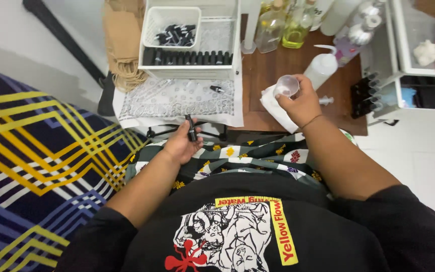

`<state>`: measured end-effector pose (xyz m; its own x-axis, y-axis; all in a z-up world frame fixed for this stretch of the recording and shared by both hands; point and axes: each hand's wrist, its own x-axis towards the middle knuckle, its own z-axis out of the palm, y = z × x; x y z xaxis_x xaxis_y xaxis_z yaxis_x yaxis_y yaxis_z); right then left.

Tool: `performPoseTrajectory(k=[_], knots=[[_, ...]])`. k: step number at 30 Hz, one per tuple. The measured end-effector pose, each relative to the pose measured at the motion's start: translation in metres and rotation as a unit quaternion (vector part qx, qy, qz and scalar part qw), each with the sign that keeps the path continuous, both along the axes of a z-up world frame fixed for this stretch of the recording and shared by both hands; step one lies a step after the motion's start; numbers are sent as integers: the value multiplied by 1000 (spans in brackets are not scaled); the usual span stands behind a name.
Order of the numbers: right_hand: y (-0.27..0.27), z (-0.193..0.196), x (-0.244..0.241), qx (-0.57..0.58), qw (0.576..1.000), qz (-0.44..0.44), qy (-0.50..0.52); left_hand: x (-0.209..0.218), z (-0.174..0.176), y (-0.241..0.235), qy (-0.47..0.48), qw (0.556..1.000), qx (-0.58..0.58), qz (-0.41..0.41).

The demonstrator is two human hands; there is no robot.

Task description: Assembling and filling small perfume bottles using a syringe and various components

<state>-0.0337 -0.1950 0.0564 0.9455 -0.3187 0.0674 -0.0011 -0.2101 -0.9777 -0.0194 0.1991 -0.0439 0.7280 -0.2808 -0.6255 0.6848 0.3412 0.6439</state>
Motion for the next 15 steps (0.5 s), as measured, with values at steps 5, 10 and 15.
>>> performPoseTrajectory(k=[5, 10, 15], knots=[[-22, 43, -17, -32, 996, 55, -62, -6, 50, -34, -87, 994, -36, -55], [-26, 70, -41, 39, 981, 103, -159, -41, 148, -62, -213, 963, -80, -142], [-40, 99, -56, 99, 972, 133, -165, -65, 226, -80, -356, 901, -97, -228]])
